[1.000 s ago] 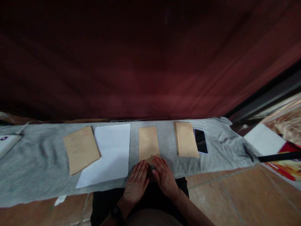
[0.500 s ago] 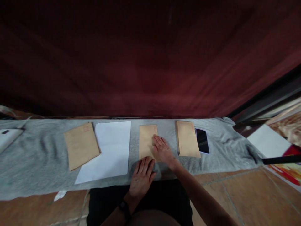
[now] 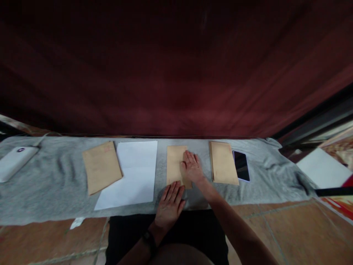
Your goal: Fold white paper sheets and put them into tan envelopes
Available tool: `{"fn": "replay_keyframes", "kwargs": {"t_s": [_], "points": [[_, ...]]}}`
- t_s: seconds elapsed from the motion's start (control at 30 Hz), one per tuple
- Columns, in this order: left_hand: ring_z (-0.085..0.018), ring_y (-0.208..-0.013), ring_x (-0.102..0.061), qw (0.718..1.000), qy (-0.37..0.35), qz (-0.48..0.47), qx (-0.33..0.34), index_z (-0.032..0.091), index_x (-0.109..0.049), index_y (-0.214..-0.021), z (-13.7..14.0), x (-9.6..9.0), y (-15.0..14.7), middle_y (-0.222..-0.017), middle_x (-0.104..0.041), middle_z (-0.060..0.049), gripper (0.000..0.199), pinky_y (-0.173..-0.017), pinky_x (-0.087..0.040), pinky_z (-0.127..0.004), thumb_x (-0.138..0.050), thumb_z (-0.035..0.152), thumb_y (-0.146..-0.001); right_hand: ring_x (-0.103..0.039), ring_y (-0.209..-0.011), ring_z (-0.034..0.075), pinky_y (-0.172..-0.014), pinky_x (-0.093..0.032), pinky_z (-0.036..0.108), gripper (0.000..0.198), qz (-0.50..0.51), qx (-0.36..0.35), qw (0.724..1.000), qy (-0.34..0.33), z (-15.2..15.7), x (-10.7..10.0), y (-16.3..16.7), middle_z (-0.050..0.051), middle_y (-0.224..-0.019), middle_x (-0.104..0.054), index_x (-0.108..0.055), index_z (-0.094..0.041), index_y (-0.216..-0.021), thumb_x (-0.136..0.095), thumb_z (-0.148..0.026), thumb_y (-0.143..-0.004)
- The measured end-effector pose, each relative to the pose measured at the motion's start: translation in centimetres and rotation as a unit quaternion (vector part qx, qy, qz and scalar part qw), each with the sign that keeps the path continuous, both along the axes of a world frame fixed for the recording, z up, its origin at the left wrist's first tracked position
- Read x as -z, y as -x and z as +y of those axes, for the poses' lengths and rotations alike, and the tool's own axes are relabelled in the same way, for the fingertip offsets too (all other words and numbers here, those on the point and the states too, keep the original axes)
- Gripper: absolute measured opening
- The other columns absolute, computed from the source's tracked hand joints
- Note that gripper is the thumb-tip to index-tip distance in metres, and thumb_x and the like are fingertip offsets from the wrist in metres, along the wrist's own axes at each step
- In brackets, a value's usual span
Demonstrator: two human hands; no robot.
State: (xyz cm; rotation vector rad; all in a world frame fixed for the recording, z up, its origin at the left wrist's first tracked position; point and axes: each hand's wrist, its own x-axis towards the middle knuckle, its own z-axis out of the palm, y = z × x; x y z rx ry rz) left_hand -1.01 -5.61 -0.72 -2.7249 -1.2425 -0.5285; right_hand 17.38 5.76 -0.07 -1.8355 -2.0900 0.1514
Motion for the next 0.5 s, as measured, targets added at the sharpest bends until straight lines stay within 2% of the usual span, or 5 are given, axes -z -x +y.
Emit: {"fn": "replay_keyframes", "kwargs": {"t_s": [0.13, 0.27, 0.4, 0.5], "points": [[-0.025, -0.138, -0.053, 1.000, 0.027, -0.009, -0.001, 0.017, -0.060, -0.139, 0.4, -0.7, 0.2, -0.148, -0.058, -0.009, 0.043, -0.116, -0.042, -0.043, -0.045, 0.031, -0.101, -0.041, -0.147, 0.027, -0.124, -0.033, 0.053, 0.057, 0.026, -0.091, 0.995, -0.027, -7.4, 0.5, 1.0, 0.014, -0.159, -0.043, -0.035, -0.014, -0.157, -0.041, -0.019, -0.101], [-0.021, -0.129, -0.061, 0.998, 0.060, -0.011, 0.012, 0.016, -0.064, -0.133, 1.2, -1.7, 0.4, -0.141, -0.065, -0.008, 0.040, -0.110, -0.048, -0.038, -0.041, 0.021, -0.101, -0.043, -0.146, 0.023, -0.123, -0.036, 0.048, 0.057, 0.028, -0.120, 0.992, -0.027, -13.7, 0.3, 0.7, 0.010, -0.157, -0.046, -0.031, -0.017, -0.159, -0.040, -0.021, -0.103], [-0.021, -0.120, -0.066, 0.996, 0.086, -0.019, 0.024, 0.018, -0.067, -0.128, 3.4, -2.5, -0.2, -0.129, -0.071, -0.008, 0.038, -0.105, -0.052, -0.037, -0.039, 0.023, -0.102, -0.045, -0.144, 0.023, -0.124, -0.035, 0.047, 0.054, 0.016, -0.120, 0.992, -0.033, -15.4, -0.2, 0.5, 0.007, -0.158, -0.045, -0.038, -0.019, -0.157, -0.041, -0.020, -0.103], [-0.023, -0.136, -0.054, 0.996, 0.085, -0.019, 0.027, 0.015, -0.057, -0.141, 6.1, -2.2, -1.3, -0.146, -0.060, -0.010, 0.043, -0.113, -0.045, -0.039, -0.042, 0.029, -0.103, -0.050, -0.141, 0.022, -0.123, -0.036, 0.046, 0.048, 0.026, -0.107, 0.993, -0.038, -15.1, -0.2, 0.7, 0.005, -0.151, -0.054, -0.048, -0.020, -0.151, -0.043, -0.020, -0.103]]}}
